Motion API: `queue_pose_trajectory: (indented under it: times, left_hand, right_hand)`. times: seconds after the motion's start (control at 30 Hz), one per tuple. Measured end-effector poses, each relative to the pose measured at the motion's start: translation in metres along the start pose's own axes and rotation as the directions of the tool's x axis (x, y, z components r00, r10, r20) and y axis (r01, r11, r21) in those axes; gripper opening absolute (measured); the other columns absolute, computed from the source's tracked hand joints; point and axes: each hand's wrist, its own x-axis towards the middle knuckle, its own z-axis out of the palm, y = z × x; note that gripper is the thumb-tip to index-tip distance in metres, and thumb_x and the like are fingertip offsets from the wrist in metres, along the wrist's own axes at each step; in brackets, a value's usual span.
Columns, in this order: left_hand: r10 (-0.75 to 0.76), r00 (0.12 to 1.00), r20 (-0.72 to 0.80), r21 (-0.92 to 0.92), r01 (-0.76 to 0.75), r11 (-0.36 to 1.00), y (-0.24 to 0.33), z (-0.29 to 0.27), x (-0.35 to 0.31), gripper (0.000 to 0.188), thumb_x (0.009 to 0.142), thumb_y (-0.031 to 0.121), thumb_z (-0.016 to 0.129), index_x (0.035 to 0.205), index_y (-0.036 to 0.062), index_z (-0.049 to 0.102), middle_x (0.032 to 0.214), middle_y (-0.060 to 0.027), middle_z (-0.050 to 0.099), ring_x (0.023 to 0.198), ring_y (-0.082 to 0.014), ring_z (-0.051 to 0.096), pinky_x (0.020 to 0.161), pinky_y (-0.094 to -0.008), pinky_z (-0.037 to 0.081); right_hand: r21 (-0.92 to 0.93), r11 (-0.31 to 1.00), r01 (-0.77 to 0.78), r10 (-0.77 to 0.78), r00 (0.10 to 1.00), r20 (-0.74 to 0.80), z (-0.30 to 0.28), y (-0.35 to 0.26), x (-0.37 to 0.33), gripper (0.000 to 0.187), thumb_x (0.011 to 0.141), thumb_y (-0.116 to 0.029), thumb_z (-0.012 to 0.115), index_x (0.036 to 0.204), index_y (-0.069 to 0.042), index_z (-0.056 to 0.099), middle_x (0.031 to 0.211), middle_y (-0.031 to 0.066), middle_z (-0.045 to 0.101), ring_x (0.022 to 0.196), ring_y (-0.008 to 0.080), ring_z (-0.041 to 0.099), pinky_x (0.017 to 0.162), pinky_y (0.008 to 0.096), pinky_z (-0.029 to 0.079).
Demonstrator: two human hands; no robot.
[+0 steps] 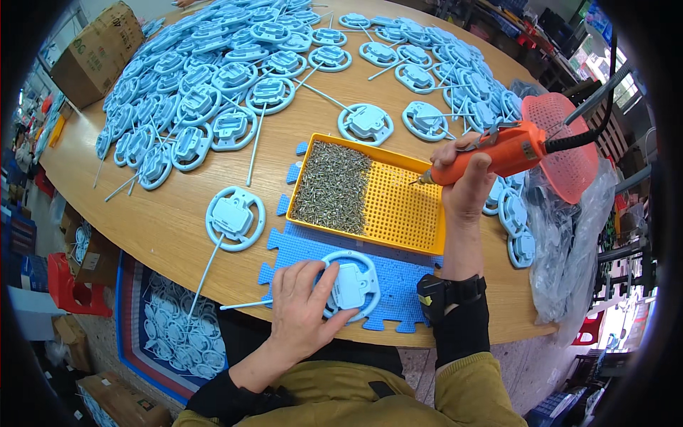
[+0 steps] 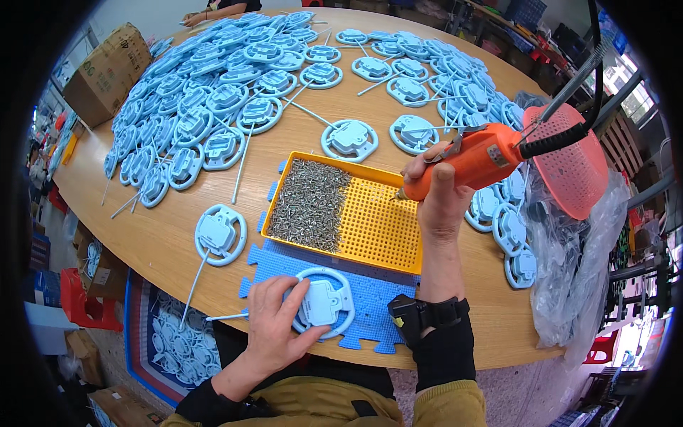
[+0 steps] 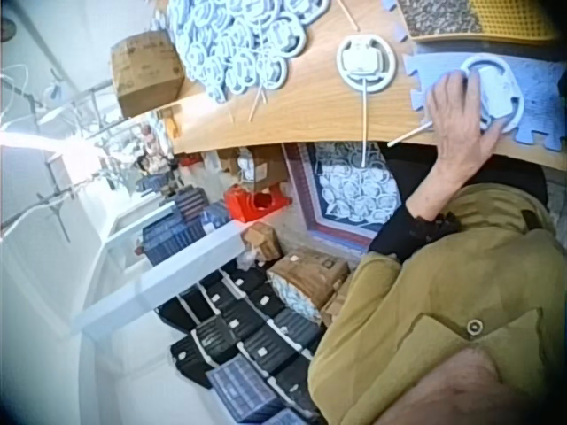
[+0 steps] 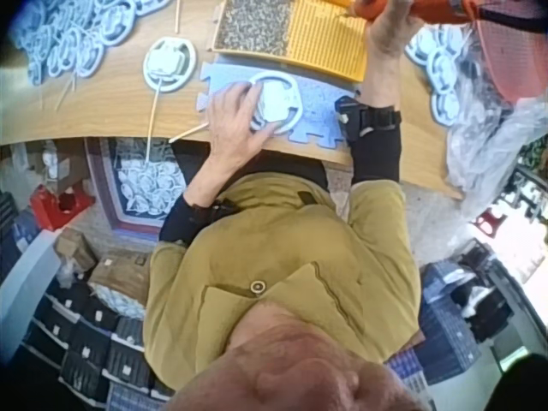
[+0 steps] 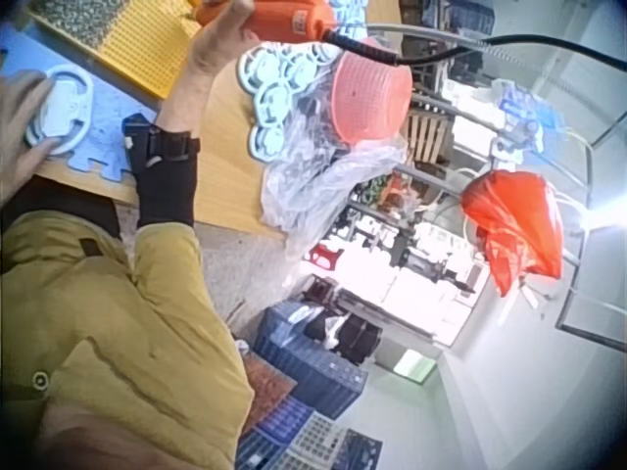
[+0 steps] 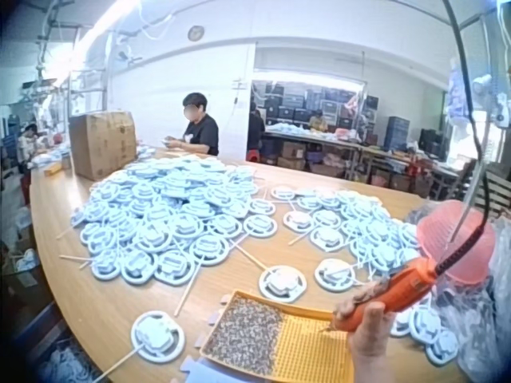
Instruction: Assembling blue plastic toy fans using an electric screwdriver at a factory workbench.
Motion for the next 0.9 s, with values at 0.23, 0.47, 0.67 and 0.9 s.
queue_pose_trajectory:
  times: [0.23, 0.47, 0.67, 0.9]
  left_hand:
    - [0.000, 1.000, 0.019, -0.006, 0.000, 1.000, 0.006, 0.002, 0.010, 0.067, 0.062, 0.030, 0.079, 0.117, 0.0017, 0.053, 0.109, -0.0133, 0.049, 0.101, -0.0316, 0.046, 0.088, -0.0441, 0.033]
    - [-0.049, 0.998, -0.025, 0.023, 0.049, 0.999, 0.010, 0.009, 0.020, 0.065, 0.056, 0.031, 0.081, 0.109, 0.0052, 0.053, 0.109, -0.0121, 0.047, 0.101, -0.0300, 0.046, 0.090, -0.0436, 0.030]
    - [-0.068, 0.997, -0.029, 0.012, 0.068, 0.998, 0.007, 0.014, 0.020, 0.064, 0.056, 0.031, 0.081, 0.107, 0.0046, 0.053, 0.108, -0.0108, 0.047, 0.103, -0.0279, 0.046, 0.091, -0.0423, 0.029]
    - [-0.074, 0.997, -0.029, 0.015, 0.074, 0.997, 0.009, 0.015, 0.017, 0.066, 0.057, 0.033, 0.082, 0.108, 0.0043, 0.053, 0.110, -0.0107, 0.047, 0.104, -0.0265, 0.045, 0.091, -0.0421, 0.029]
  right_hand:
    - [0.004, 0.999, 0.033, -0.033, 0.999, -0.027, 0.002, -0.011, -0.003, 0.064, 0.071, -0.066, 0.066, 0.092, -0.007, 0.051, 0.069, 0.0031, 0.052, 0.061, 0.0149, 0.052, 0.063, 0.0331, 0.045]
    - [0.089, 0.995, -0.046, 0.047, 0.999, -0.010, 0.033, -0.084, -0.030, 0.073, 0.068, -0.075, 0.057, 0.095, -0.008, 0.053, 0.067, 0.0017, 0.049, 0.060, 0.0142, 0.049, 0.062, 0.0324, 0.043]
    - [0.063, 0.985, -0.162, 0.152, 0.977, 0.148, 0.060, -0.087, -0.087, 0.076, 0.066, -0.078, 0.052, 0.092, -0.006, 0.051, 0.063, 0.0006, 0.048, 0.052, 0.0126, 0.048, 0.053, 0.0295, 0.043]
    - [0.038, 0.977, -0.208, 0.195, 0.956, 0.220, 0.061, -0.078, -0.096, 0.073, 0.068, -0.068, 0.065, 0.095, -0.002, 0.048, 0.066, 0.0061, 0.054, 0.056, 0.0159, 0.054, 0.058, 0.0304, 0.048]
